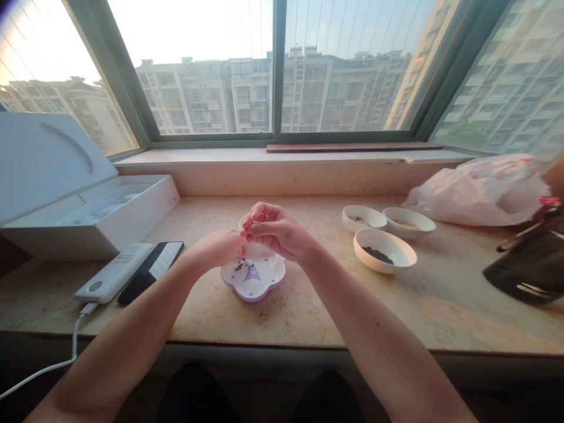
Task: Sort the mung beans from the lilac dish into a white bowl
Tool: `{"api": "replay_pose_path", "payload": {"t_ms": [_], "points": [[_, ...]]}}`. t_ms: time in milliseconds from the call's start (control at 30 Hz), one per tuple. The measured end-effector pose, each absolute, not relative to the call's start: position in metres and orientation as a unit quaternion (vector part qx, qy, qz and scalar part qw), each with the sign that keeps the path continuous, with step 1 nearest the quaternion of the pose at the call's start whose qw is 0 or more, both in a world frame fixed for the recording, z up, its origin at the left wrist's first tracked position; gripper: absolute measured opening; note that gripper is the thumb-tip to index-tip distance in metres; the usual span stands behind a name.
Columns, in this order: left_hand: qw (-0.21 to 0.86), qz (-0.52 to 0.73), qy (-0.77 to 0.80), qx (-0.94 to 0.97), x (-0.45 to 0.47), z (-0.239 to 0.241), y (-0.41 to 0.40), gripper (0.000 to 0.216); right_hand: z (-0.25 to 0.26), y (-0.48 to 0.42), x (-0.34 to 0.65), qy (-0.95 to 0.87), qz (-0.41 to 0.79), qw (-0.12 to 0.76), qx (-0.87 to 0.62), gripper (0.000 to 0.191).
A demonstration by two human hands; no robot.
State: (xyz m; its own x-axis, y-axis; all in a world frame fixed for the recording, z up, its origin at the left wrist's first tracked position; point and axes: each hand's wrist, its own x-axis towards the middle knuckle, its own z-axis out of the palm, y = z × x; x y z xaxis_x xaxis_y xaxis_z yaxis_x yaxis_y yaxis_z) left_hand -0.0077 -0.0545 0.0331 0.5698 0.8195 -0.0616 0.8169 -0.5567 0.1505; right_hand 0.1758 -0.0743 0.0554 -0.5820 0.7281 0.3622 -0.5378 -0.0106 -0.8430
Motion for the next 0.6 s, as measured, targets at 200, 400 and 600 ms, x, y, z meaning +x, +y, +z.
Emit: {"api": "replay_pose_path", "payload": {"t_ms": [200,400,600], "points": [[0.019,-0.045,0.48,0.876,0.002,0.044,-0.07,0.024,0.065,-0.08,0.182,-0.508,0.73,0.455,-0.041,0.029],[0.007,-0.032,0.474,0.88,0.007,0.041,-0.074,0.027,0.068,-0.084,0.182,-0.499,0.737,0.454,-0.032,0.029],[-0.018,-0.024,0.466,0.884,0.01,0.03,-0.069,0.026,0.069,-0.086,0.181,-0.504,0.741,0.443,-0.028,0.03]]}}
